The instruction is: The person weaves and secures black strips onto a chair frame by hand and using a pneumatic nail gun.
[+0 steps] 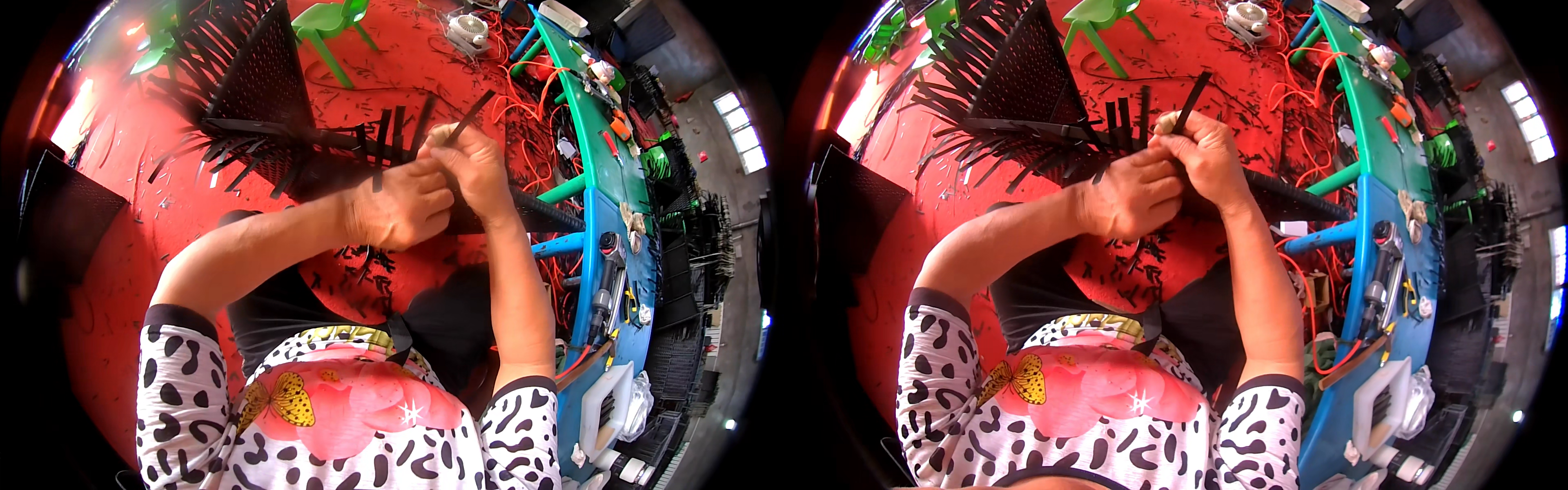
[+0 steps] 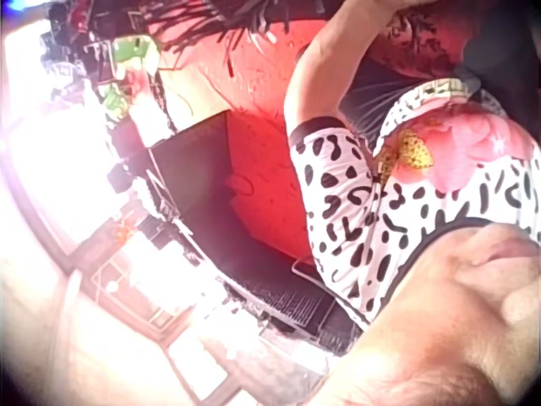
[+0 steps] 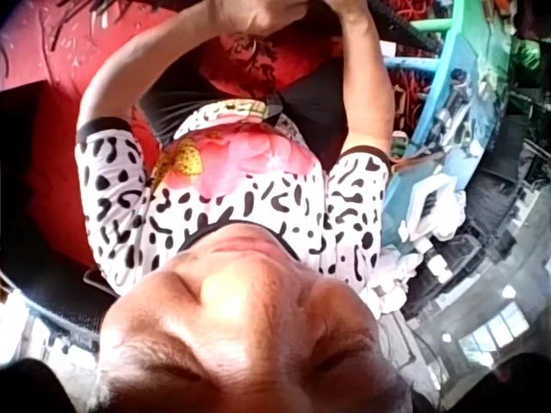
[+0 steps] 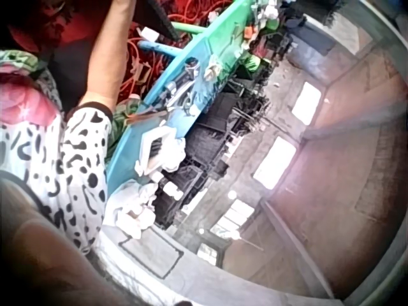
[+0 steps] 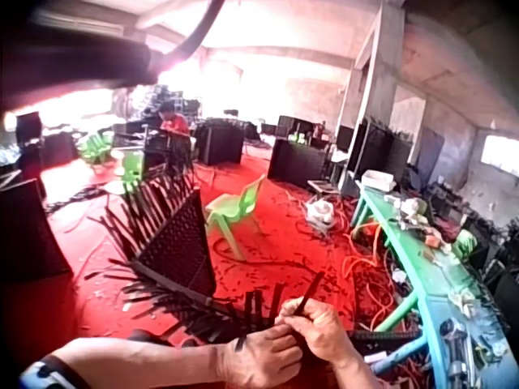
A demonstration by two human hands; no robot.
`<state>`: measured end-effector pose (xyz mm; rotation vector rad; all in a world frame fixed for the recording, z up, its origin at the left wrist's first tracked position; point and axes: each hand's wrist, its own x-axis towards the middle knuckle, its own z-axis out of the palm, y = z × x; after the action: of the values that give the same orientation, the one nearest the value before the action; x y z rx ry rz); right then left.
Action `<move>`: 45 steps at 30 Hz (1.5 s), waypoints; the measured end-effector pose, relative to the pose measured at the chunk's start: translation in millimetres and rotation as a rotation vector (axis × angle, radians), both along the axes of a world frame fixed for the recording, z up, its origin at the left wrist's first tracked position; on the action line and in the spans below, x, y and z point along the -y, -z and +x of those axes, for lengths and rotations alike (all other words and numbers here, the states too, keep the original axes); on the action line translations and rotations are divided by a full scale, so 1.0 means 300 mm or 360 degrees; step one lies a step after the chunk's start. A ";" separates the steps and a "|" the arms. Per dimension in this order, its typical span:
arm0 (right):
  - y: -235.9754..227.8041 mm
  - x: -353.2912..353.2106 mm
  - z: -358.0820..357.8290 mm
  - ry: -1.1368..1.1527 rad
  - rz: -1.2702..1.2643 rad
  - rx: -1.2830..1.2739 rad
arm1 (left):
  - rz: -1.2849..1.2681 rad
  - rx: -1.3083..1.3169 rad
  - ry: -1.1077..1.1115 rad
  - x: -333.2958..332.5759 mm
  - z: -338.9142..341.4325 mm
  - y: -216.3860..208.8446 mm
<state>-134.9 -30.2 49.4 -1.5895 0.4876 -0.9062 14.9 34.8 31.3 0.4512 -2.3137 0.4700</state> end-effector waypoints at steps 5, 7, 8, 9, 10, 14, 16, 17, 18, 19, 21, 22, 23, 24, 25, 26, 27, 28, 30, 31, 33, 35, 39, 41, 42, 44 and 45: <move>0.018 0.016 0.003 0.0091 0.0018 0.0112 | -0.0189 -0.0299 -0.0276 0.053 -0.011 -0.032; 0.020 -0.005 0.010 0.0354 0.0063 0.0227 | -0.0006 -0.0214 -0.0573 0.052 0.012 -0.010; 0.034 -0.002 0.006 0.0296 0.0025 0.0380 | 0.0138 -0.0272 -0.0615 0.057 0.027 -0.001; 0.035 0.003 0.009 0.0300 0.0027 0.0381 | 0.0284 -0.0330 -0.0656 0.063 0.044 0.005; 0.034 0.005 0.015 0.0371 -0.0079 0.0336 | 0.0351 -0.0253 -0.0685 0.064 0.067 0.007; 0.016 -0.007 0.016 0.0468 -0.0147 0.0264 | 0.0472 -0.0123 -0.0770 0.089 0.075 0.003; 0.017 -0.010 0.010 0.0447 -0.0152 0.0312 | 0.0558 -0.0065 -0.0826 0.075 0.079 0.006; 0.018 -0.013 0.007 0.0447 -0.0154 0.0307 | 0.0643 -0.0003 -0.0878 0.071 0.083 0.007; 0.019 -0.015 0.004 0.0444 -0.0200 0.0316 | 0.0644 -0.0009 -0.0875 0.071 0.091 0.003; 0.018 -0.026 0.002 0.0440 -0.0243 0.0320 | 0.0687 -0.0009 -0.0847 0.067 0.100 -0.003; 0.006 -0.064 -0.001 0.0514 -0.0262 0.0250 | 0.0735 -0.0019 -0.0818 0.062 0.105 0.002; 0.007 -0.077 -0.003 0.0537 -0.0339 0.0189 | 0.0713 -0.0022 -0.0786 0.059 0.106 0.009; 0.006 -0.090 -0.004 0.0559 -0.0416 0.0129 | 0.0689 -0.0025 -0.0753 0.056 0.108 0.014; 0.003 -0.106 0.002 0.0609 -0.0488 0.0085 | 0.0692 -0.0034 -0.0756 0.056 0.106 0.015; 0.005 -0.117 0.010 0.0601 -0.0488 0.0078 | 0.0679 -0.0094 -0.0746 0.056 0.103 0.010; 0.008 -0.125 0.017 0.0608 -0.0505 0.0089 | 0.0664 -0.0153 -0.0736 0.055 0.101 0.007; 0.008 -0.133 0.023 0.0617 -0.0523 0.0100 | 0.0666 -0.0161 -0.0740 0.054 0.102 0.008; 0.008 -0.138 0.026 0.0643 -0.0562 0.0081 | 0.0672 -0.0201 -0.0752 0.058 0.100 0.012; -0.002 -0.142 0.025 0.0645 -0.0622 0.0041 | 0.0678 -0.0247 -0.0762 0.062 0.097 0.020; -0.012 -0.145 0.026 0.0652 -0.0681 0.0012 | 0.0653 -0.0305 -0.0738 0.065 0.097 0.025; -0.041 -0.156 0.030 0.0658 -0.0745 -0.0079 | 0.0626 -0.0367 -0.0713 0.067 0.097 0.035; -0.065 -0.157 0.037 0.0674 -0.0805 -0.0174 | 0.0529 -0.0418 -0.0715 0.060 0.083 0.043; -0.097 -0.129 0.075 0.0663 -0.1072 -0.0305 | 0.0490 -0.0423 -0.0789 0.049 0.075 0.060; -0.110 -0.105 0.106 0.0583 -0.1137 -0.0331 | 0.0472 -0.0476 -0.0805 0.053 0.072 0.078; -0.126 -0.091 0.124 0.0587 -0.1233 -0.0362 | 0.0438 -0.0483 -0.0801 0.057 0.075 0.082; -0.150 -0.043 0.134 0.0612 -0.1318 -0.0455 | 0.0404 -0.0427 -0.0753 0.061 0.081 0.071; -0.151 -0.019 0.137 0.0637 -0.1413 -0.0544 | 0.0419 -0.0424 -0.0748 0.053 0.078 0.071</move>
<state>-93.8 -24.4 94.9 -2.5384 0.7136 -1.2541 38.2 19.0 10.0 1.1290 -2.0091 0.2999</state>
